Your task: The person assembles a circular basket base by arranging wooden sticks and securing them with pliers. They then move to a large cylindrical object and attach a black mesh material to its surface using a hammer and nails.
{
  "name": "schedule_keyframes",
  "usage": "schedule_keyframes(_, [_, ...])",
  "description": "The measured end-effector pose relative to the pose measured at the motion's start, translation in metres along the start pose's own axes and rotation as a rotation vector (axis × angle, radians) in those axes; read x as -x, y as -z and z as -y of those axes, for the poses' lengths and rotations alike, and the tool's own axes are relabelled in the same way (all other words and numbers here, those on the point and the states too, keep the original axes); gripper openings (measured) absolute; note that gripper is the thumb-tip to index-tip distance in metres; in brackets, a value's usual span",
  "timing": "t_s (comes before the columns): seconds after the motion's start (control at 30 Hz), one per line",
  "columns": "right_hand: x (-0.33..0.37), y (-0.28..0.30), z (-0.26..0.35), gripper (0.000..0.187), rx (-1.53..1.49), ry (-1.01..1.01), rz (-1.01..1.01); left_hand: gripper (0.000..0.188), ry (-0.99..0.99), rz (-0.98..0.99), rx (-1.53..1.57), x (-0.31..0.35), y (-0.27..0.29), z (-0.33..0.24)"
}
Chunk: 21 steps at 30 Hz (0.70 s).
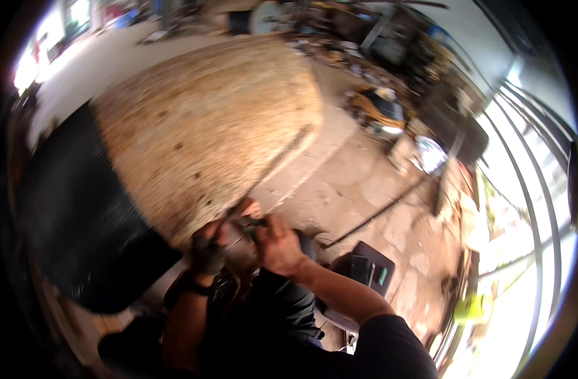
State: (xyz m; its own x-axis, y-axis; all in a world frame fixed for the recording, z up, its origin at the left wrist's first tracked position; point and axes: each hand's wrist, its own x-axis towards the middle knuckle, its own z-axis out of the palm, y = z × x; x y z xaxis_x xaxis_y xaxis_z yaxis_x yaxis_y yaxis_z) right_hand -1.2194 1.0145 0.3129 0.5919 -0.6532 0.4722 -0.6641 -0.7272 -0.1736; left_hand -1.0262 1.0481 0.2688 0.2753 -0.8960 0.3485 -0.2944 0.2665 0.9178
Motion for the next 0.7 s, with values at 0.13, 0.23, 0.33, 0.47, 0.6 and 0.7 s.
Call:
schedule_keyframes(0.13, [-0.009, 0.006, 0.013, 0.025, -0.698, -0.111, 0.249, 0.028, -0.022, 0.019, -0.055, 0.001, 0.028, -0.007])
schedule_keyframes(0.23, [0.004, 0.008, 0.016, 0.019, -1.461, -0.522, 0.639, 0.027, -0.12, 0.04, -0.118, 0.003, 0.037, -0.006])
schedule_keyframes(0.33, [0.02, -0.004, 0.038, 0.02, -2.499, -0.651, 0.655, 0.027, -0.139, 0.049, -0.123, 0.004, 0.036, -0.001])
schedule_keyframes(0.47, [0.011, -0.012, 0.036, 0.019, -1.403, -0.561, 0.43, 0.03, -0.06, -0.004, -0.122, 0.004, 0.037, 0.0])
schedule_keyframes(0.6, [0.004, -0.014, 0.025, 0.03, -0.2, -0.228, -0.028, 0.034, 0.107, -0.173, 0.001, 0.0, 0.032, 0.018])
schedule_keyframes(0.7, [-0.004, -0.017, 0.002, 0.026, -0.334, -0.353, 0.059, 0.037, 0.098, -0.266, -0.045, -0.008, 0.039, 0.03])
